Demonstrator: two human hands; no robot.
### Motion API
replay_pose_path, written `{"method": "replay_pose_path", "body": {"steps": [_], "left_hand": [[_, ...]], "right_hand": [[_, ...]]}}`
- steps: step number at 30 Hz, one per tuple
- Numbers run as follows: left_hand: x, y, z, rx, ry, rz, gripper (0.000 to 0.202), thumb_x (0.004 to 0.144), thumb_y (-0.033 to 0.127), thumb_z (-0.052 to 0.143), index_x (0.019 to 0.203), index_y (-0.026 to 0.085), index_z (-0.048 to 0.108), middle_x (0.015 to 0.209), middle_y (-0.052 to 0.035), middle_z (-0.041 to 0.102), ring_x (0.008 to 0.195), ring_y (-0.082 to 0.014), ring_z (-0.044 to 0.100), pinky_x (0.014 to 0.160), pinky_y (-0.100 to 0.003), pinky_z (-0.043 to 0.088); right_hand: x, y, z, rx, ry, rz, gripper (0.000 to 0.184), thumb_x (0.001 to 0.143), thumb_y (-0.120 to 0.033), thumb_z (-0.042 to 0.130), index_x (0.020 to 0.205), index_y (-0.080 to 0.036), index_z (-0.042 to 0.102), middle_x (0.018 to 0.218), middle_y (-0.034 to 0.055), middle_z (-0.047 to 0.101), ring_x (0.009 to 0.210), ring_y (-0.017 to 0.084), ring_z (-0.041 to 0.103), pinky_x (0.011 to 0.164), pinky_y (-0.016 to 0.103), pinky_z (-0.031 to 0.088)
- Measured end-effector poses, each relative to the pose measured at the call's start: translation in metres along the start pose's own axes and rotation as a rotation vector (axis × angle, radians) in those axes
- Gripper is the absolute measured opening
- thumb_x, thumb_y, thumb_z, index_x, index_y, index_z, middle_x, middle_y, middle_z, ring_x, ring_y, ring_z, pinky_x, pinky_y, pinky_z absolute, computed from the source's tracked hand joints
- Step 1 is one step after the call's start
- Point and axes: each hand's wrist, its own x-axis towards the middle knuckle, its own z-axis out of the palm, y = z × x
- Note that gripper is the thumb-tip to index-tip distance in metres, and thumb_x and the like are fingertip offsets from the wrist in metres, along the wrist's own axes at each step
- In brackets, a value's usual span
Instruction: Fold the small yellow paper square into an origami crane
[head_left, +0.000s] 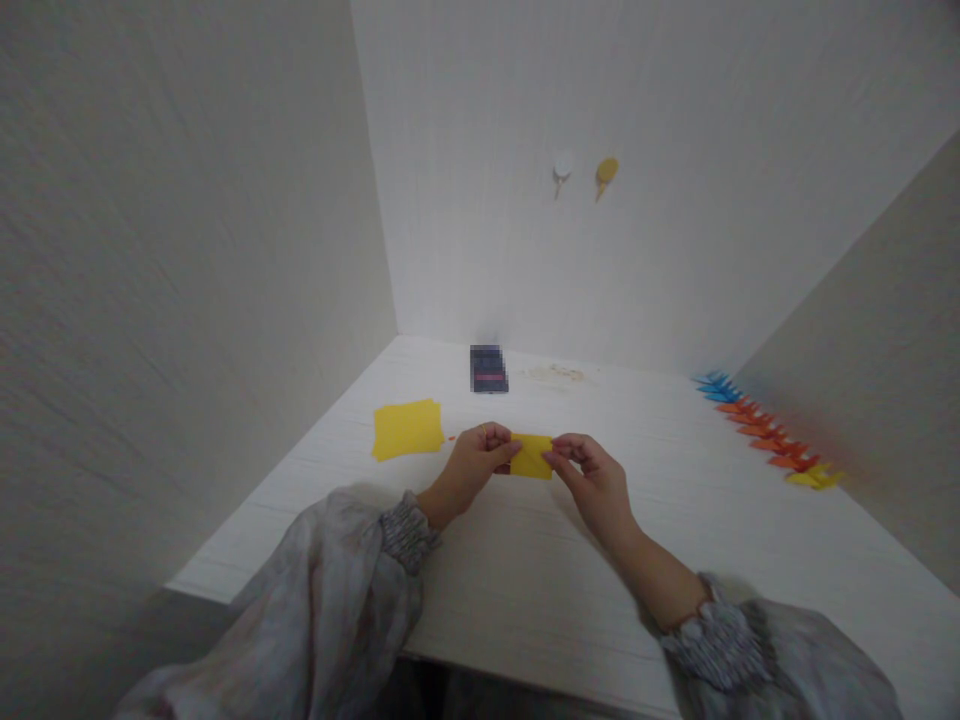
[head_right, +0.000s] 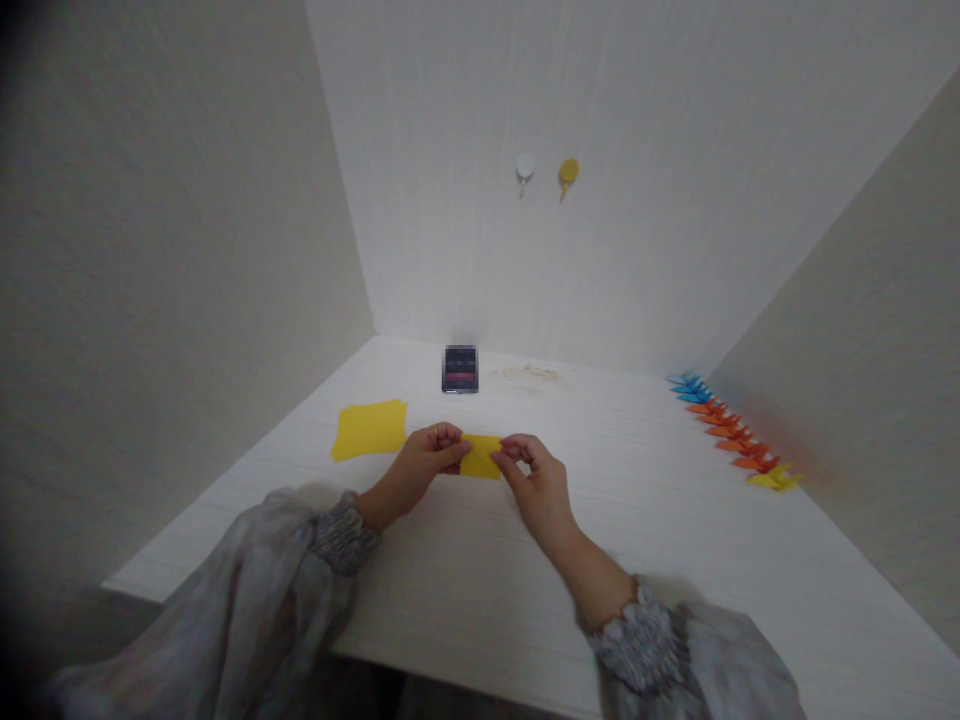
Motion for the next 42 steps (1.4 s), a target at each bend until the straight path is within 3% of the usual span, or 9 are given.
{"method": "replay_pose_path", "body": {"steps": [16,24,28,34,42], "left_hand": [[0.002,-0.003,-0.002,-0.004,-0.040,0.075,0.020,0.061,0.024,0.063,0.070,0.014,0.049,0.063,0.0018,0.058,0.058,-0.0090,0.056,0.061,-0.024,0.045],[0.001,-0.003,-0.001,0.035,-0.018,0.048,0.021,0.061,0.025,0.064,0.070,0.013,0.050,0.062,0.0015,0.058,0.058,-0.0089,0.056,0.058,-0.023,0.046],[0.000,-0.003,0.000,0.037,-0.037,0.000,0.022,0.060,0.026,0.065,0.069,0.013,0.050,0.065,-0.0002,0.059,0.058,-0.0094,0.057,0.057,-0.023,0.046],[-0.003,0.002,0.000,0.026,-0.053,-0.022,0.022,0.061,0.029,0.064,0.070,0.012,0.053,0.064,-0.0010,0.060,0.056,-0.0089,0.056,0.054,-0.021,0.046],[-0.003,0.002,-0.002,0.037,-0.115,-0.025,0.027,0.066,0.034,0.059,0.081,0.011,0.059,0.072,-0.0057,0.063,0.063,-0.0115,0.059,0.059,-0.024,0.046]], "right_hand": [[-0.001,-0.003,0.003,0.322,-0.007,0.165,0.021,0.061,-0.025,0.067,0.079,-0.019,0.057,0.071,0.0015,0.061,0.068,0.014,0.057,0.065,0.028,0.045],[0.001,-0.001,0.002,0.145,-0.053,0.032,0.012,0.066,-0.025,0.062,0.075,-0.018,0.056,0.064,-0.0019,0.050,0.060,0.010,0.047,0.057,0.023,0.040],[0.002,0.000,0.003,0.150,-0.088,0.039,0.016,0.068,-0.028,0.059,0.079,-0.018,0.057,0.060,-0.0024,0.047,0.055,0.010,0.045,0.051,0.022,0.039],[0.000,-0.006,0.001,0.163,-0.110,0.094,0.019,0.068,-0.033,0.058,0.080,-0.018,0.062,0.070,0.0029,0.059,0.062,0.014,0.053,0.057,0.026,0.045],[0.000,-0.011,-0.003,0.167,-0.152,-0.009,0.019,0.073,-0.027,0.054,0.088,-0.023,0.065,0.079,0.0030,0.061,0.073,0.015,0.055,0.063,0.026,0.045]]}}
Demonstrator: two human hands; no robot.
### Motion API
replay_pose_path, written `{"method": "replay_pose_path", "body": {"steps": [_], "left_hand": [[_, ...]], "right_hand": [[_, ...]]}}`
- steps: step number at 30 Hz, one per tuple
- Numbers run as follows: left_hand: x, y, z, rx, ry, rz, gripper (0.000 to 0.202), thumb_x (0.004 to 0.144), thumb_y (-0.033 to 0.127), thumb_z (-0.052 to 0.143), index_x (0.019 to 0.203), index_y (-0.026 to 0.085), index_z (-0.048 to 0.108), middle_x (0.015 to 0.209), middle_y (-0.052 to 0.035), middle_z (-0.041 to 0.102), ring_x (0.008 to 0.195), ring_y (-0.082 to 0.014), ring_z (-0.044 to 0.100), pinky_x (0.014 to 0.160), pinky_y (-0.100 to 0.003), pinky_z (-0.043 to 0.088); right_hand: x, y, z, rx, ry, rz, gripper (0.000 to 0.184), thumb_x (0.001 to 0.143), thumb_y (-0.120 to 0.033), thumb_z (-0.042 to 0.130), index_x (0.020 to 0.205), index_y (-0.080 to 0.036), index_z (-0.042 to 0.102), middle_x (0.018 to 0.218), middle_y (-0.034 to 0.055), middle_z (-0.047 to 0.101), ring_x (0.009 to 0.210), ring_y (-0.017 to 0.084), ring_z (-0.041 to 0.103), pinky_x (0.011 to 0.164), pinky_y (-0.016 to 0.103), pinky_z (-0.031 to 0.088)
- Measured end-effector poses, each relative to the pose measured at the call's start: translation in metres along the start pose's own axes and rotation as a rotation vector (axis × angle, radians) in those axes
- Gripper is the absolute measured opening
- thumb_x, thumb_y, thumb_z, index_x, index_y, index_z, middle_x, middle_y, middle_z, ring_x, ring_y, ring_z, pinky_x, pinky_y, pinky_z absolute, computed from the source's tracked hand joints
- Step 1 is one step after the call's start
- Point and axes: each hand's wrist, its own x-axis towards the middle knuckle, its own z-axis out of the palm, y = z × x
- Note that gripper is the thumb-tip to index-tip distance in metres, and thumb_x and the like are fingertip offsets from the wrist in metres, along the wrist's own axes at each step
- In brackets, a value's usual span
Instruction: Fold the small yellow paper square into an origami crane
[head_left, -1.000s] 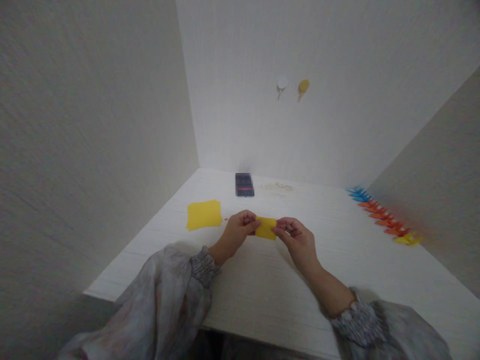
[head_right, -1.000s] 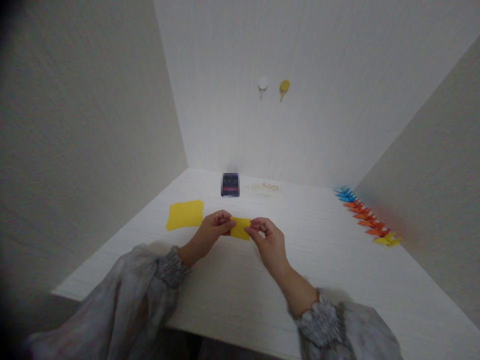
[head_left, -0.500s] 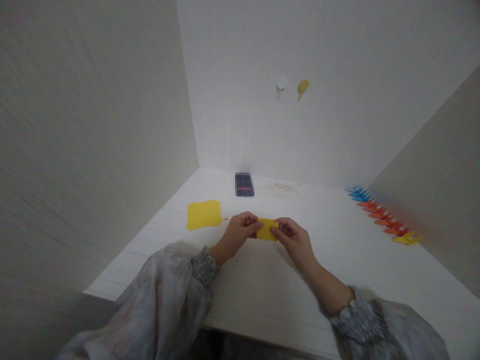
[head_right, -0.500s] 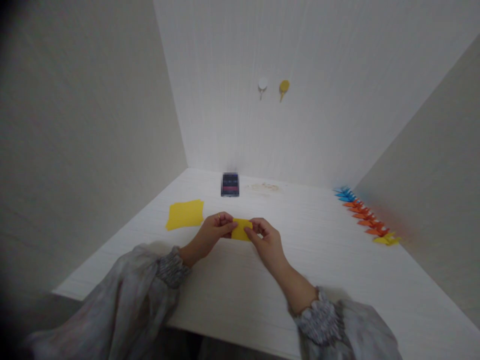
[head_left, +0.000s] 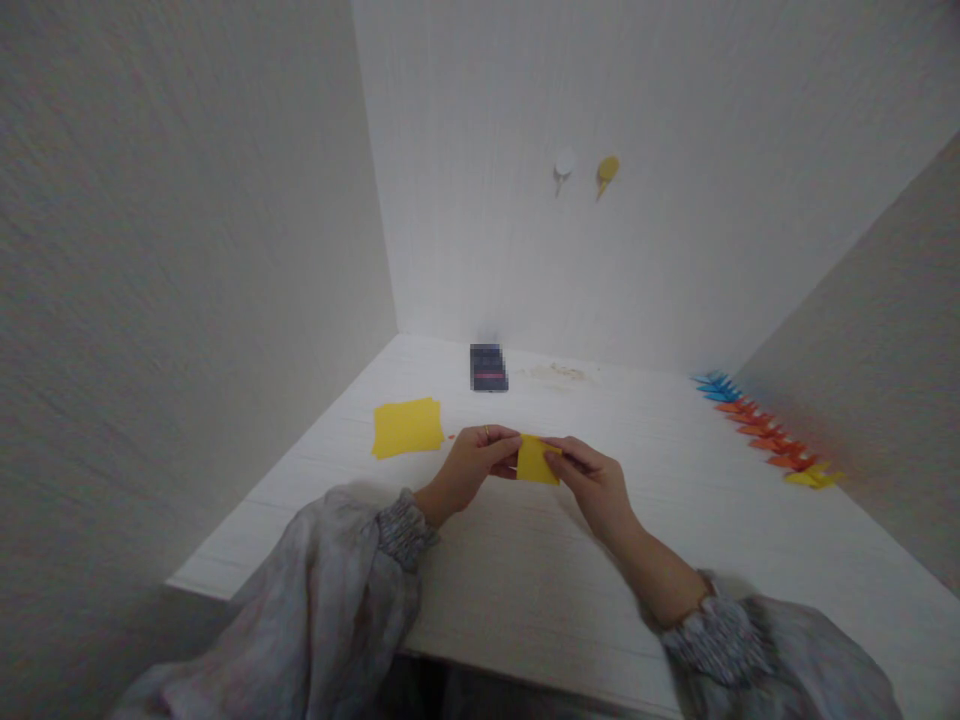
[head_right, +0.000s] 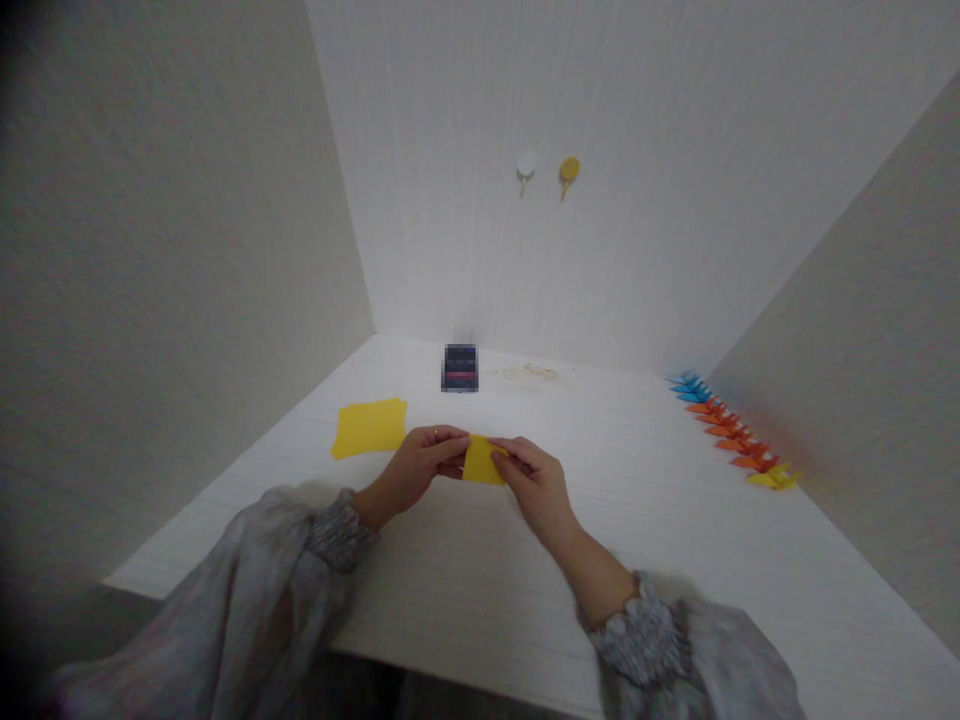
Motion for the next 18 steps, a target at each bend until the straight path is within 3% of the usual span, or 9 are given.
{"method": "replay_pose_path", "body": {"steps": [11,18], "left_hand": [[-0.0033,0.0049,0.0014,0.063,0.002,0.088,0.022,0.068,0.031,0.057,0.078,0.011,0.060,0.072,-0.0045,0.064,0.063,-0.0116,0.059,0.059,-0.024,0.048],[-0.0023,0.0036,0.0003,0.062,0.021,0.063,0.020,0.067,0.030,0.058,0.073,0.011,0.060,0.065,-0.0034,0.063,0.058,-0.0113,0.058,0.057,-0.024,0.048]], "right_hand": [[-0.0007,-0.0020,-0.0009,-0.054,-0.091,-0.065,0.024,0.077,-0.025,0.049,0.096,-0.025,0.063,0.075,0.0024,0.057,0.071,0.015,0.053,0.061,0.026,0.044],[-0.0024,-0.0024,-0.0006,-0.131,-0.109,-0.127,0.026,0.078,-0.025,0.047,0.099,-0.027,0.061,0.074,0.0021,0.057,0.070,0.015,0.053,0.061,0.027,0.044]]}}
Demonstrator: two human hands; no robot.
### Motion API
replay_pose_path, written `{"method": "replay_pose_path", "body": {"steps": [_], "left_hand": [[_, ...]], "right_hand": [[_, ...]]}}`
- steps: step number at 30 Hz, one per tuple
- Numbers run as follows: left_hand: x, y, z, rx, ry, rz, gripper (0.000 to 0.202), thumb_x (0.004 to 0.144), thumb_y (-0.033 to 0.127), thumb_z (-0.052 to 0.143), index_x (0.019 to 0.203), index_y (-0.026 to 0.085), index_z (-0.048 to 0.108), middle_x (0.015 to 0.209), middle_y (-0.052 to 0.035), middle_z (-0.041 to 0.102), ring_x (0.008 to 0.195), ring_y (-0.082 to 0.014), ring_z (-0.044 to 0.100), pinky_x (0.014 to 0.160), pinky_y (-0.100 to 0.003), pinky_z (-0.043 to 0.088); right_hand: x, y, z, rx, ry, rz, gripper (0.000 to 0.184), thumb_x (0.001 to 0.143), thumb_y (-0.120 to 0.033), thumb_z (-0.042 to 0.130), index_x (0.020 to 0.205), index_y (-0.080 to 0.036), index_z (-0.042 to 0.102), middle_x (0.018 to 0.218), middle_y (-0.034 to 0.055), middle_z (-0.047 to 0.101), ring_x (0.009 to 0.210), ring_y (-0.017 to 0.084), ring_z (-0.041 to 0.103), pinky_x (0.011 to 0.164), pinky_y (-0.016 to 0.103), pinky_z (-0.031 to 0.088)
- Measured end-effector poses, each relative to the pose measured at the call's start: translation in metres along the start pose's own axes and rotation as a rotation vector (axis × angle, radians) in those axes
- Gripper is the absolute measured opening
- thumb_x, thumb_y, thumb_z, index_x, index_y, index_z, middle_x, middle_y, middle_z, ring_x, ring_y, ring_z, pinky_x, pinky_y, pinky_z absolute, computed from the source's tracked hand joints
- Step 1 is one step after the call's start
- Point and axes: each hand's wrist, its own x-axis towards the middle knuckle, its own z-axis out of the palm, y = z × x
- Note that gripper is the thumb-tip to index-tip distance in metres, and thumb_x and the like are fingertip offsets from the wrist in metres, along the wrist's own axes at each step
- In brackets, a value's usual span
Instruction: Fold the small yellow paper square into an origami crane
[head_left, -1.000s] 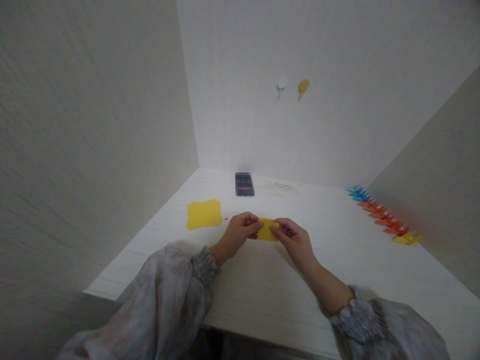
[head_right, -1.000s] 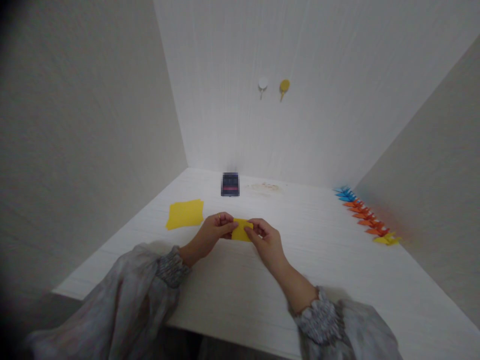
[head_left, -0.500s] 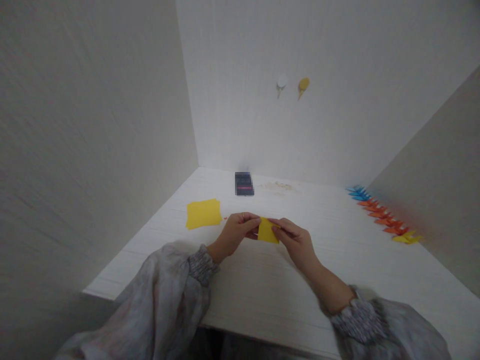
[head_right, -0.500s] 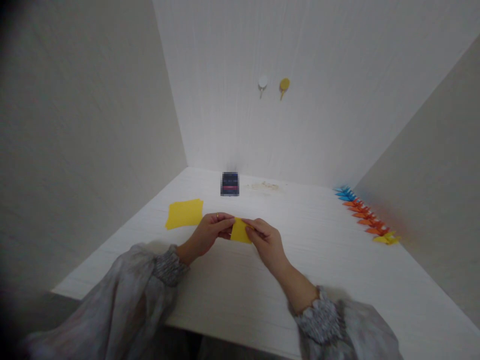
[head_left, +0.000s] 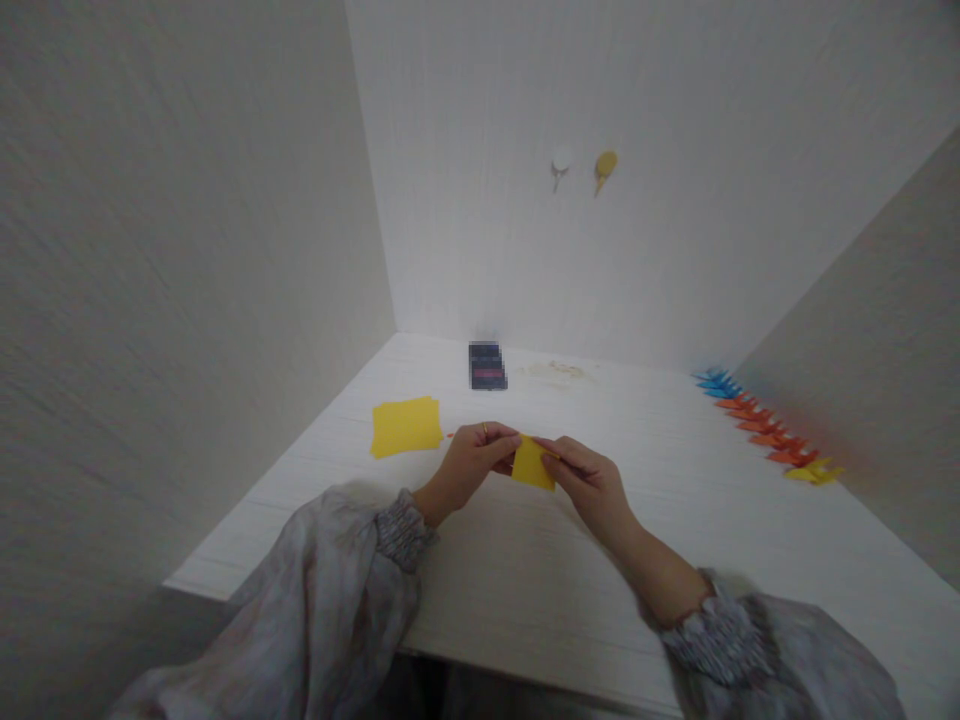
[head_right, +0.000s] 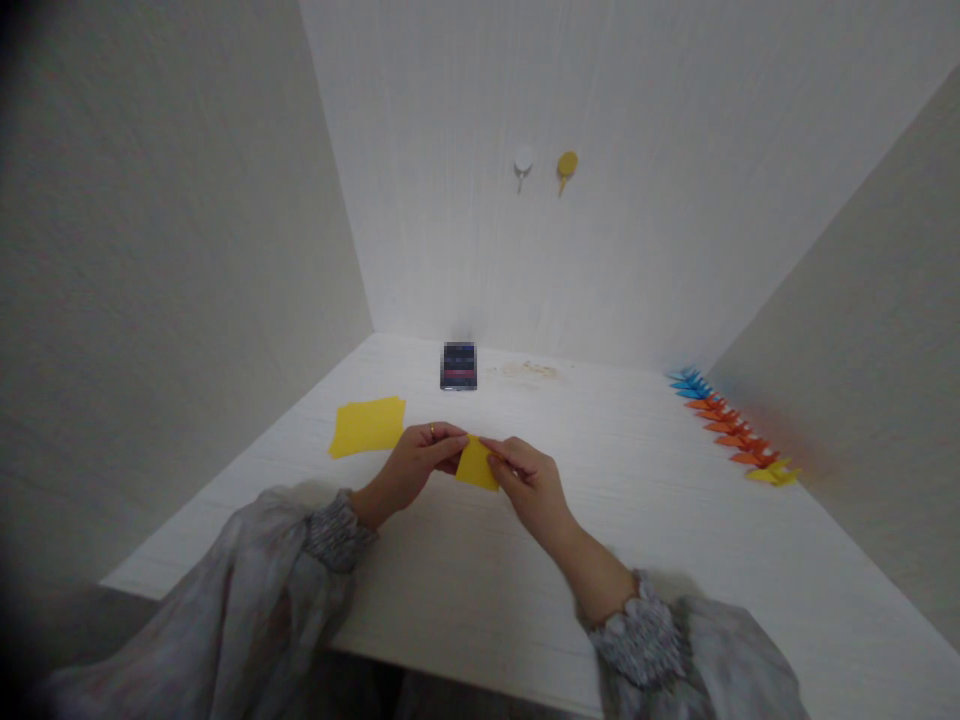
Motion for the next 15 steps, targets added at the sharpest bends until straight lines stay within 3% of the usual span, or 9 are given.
{"method": "replay_pose_path", "body": {"steps": [5,15], "left_hand": [[0.0006,0.0010,0.0011,0.010,0.059,-0.010,0.016,0.066,0.027,0.058,0.070,0.011,0.058,0.063,-0.0028,0.063,0.054,-0.0100,0.057,0.052,-0.022,0.047],[-0.0001,0.0005,0.0009,-0.024,0.037,-0.028,0.017,0.065,0.028,0.058,0.069,0.011,0.058,0.063,-0.0031,0.062,0.056,-0.0115,0.058,0.054,-0.023,0.047]], "right_hand": [[-0.0013,-0.0021,-0.0008,-0.099,-0.017,-0.087,0.027,0.078,-0.023,0.045,0.101,-0.027,0.060,0.075,0.0026,0.057,0.066,0.014,0.053,0.059,0.027,0.044],[-0.0015,-0.0022,-0.0033,-0.187,-0.054,-0.194,0.028,0.077,-0.019,0.044,0.098,-0.028,0.061,0.077,0.0030,0.055,0.067,0.014,0.053,0.056,0.026,0.044]]}}
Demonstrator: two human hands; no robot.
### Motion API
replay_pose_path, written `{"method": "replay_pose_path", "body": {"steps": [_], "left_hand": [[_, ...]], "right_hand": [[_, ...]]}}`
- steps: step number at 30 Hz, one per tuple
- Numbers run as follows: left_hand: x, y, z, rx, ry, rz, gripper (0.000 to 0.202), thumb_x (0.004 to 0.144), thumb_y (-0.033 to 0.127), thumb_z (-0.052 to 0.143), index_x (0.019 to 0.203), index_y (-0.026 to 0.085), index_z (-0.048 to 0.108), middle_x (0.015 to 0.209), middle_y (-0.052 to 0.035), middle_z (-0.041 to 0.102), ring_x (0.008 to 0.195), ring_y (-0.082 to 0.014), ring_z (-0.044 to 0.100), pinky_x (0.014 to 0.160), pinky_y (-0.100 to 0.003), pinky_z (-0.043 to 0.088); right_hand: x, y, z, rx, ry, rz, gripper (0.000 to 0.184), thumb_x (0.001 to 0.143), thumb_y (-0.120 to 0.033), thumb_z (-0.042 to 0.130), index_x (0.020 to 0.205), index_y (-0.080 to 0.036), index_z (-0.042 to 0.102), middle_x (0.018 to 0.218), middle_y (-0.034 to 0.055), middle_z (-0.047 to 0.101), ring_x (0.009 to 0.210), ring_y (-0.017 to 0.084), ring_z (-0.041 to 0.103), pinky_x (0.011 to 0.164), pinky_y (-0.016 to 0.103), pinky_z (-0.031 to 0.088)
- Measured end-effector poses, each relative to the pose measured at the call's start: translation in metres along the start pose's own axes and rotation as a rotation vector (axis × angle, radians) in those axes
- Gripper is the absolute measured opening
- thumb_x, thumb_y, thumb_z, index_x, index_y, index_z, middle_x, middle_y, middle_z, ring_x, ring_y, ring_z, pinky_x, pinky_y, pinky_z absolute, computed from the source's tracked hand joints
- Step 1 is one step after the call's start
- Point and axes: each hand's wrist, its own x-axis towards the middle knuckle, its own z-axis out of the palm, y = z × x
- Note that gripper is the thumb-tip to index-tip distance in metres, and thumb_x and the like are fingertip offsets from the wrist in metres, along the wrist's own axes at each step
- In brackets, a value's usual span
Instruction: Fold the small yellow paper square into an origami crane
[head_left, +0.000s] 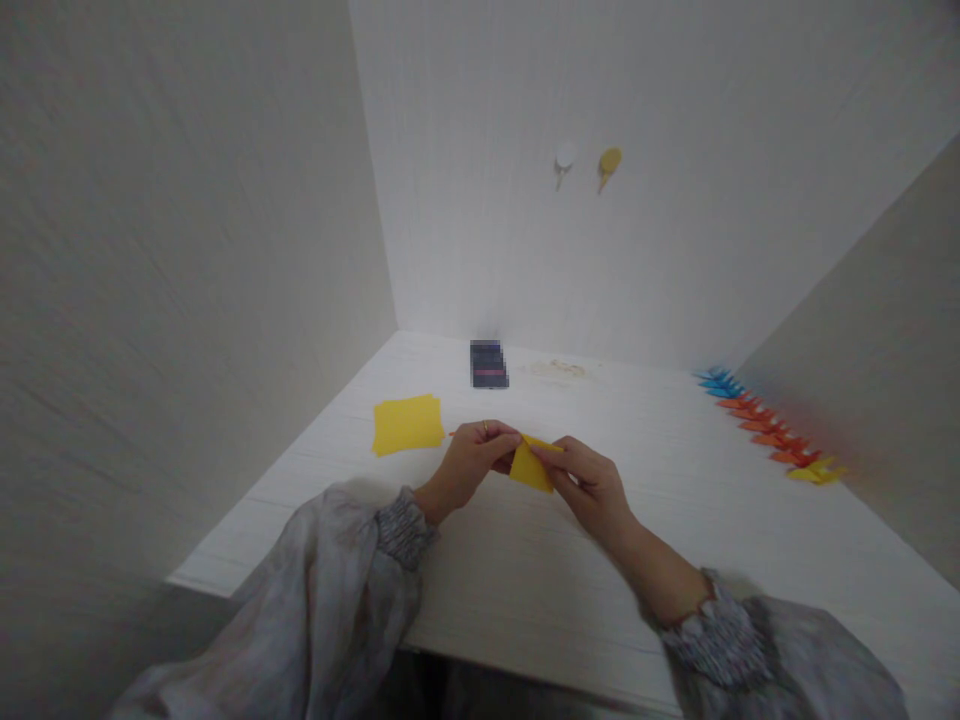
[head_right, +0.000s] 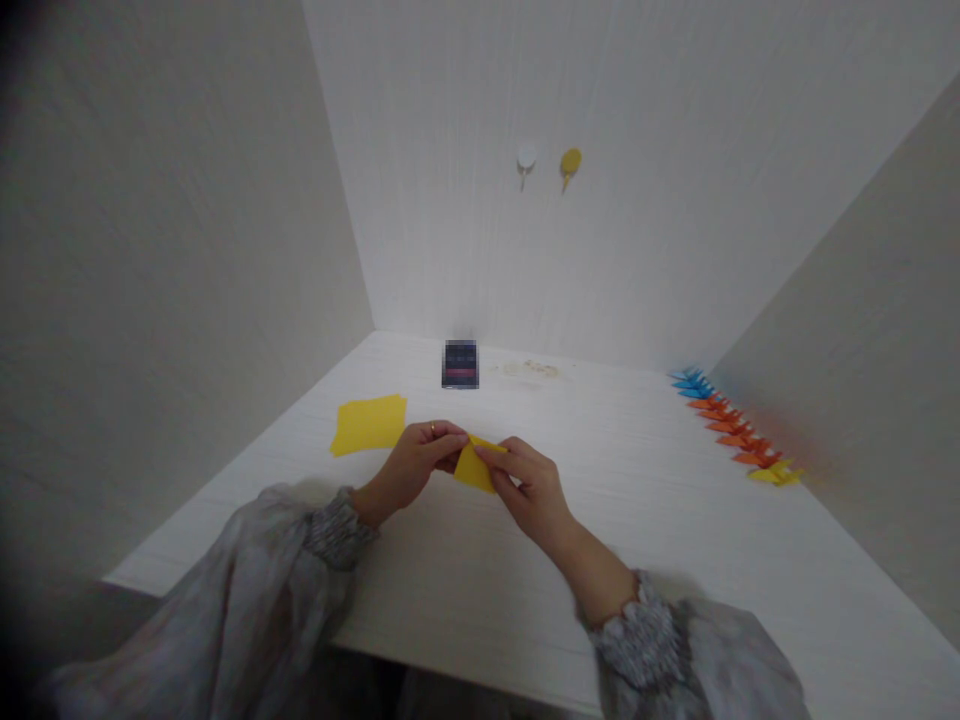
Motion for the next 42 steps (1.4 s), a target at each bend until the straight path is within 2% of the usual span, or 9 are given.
{"method": "replay_pose_path", "body": {"steps": [7,12,20,25,35,42], "left_hand": [[0.0003,-0.0006,-0.0008,-0.021,-0.021,-0.016,0.019,0.065,0.030,0.058,0.066,0.012,0.057,0.061,-0.0027,0.062,0.055,-0.0122,0.058,0.054,-0.025,0.047],[-0.0002,0.0001,-0.0006,-0.021,-0.039,0.008,0.018,0.065,0.028,0.059,0.071,0.012,0.060,0.063,-0.0027,0.063,0.057,-0.0121,0.059,0.057,-0.026,0.048],[0.0011,0.0001,-0.0009,0.010,0.003,0.020,0.015,0.064,0.026,0.060,0.068,0.011,0.059,0.059,-0.0016,0.061,0.053,-0.0099,0.056,0.051,-0.022,0.047],[0.0008,0.0003,-0.0015,0.019,0.001,0.037,0.015,0.064,0.026,0.059,0.067,0.011,0.058,0.058,-0.0008,0.060,0.054,-0.0104,0.057,0.053,-0.023,0.047],[0.0011,-0.0017,0.0002,0.052,0.059,0.053,0.016,0.064,0.027,0.059,0.068,0.011,0.059,0.061,-0.0008,0.061,0.054,-0.0093,0.055,0.053,-0.022,0.046],[0.0010,-0.0022,0.0003,-0.030,-0.005,0.015,0.018,0.065,0.027,0.058,0.071,0.011,0.059,0.062,-0.0023,0.061,0.057,-0.0107,0.057,0.056,-0.023,0.046]], "right_hand": [[-0.0008,-0.0016,-0.0001,-0.011,-0.015,-0.011,0.030,0.076,-0.019,0.044,0.099,-0.028,0.060,0.078,0.0032,0.055,0.067,0.013,0.053,0.056,0.025,0.044],[0.0007,-0.0030,-0.0003,0.002,0.036,-0.003,0.030,0.077,-0.017,0.043,0.099,-0.028,0.061,0.076,0.0029,0.055,0.066,0.013,0.053,0.056,0.025,0.043],[-0.0007,-0.0020,0.0008,0.029,0.010,-0.023,0.032,0.077,-0.015,0.044,0.101,-0.028,0.059,0.078,0.0027,0.054,0.068,0.013,0.053,0.057,0.025,0.043],[-0.0004,-0.0015,0.0021,0.022,0.008,-0.029,0.032,0.077,-0.014,0.044,0.102,-0.028,0.058,0.077,0.0021,0.054,0.066,0.012,0.052,0.056,0.024,0.043],[-0.0020,0.0030,0.0033,-0.038,-0.019,-0.135,0.036,0.077,-0.011,0.045,0.107,-0.030,0.054,0.079,0.0027,0.050,0.067,0.012,0.050,0.056,0.023,0.043],[-0.0013,0.0044,0.0005,-0.089,-0.031,-0.202,0.036,0.077,-0.011,0.045,0.106,-0.030,0.054,0.082,0.0036,0.051,0.070,0.013,0.051,0.057,0.024,0.044]]}}
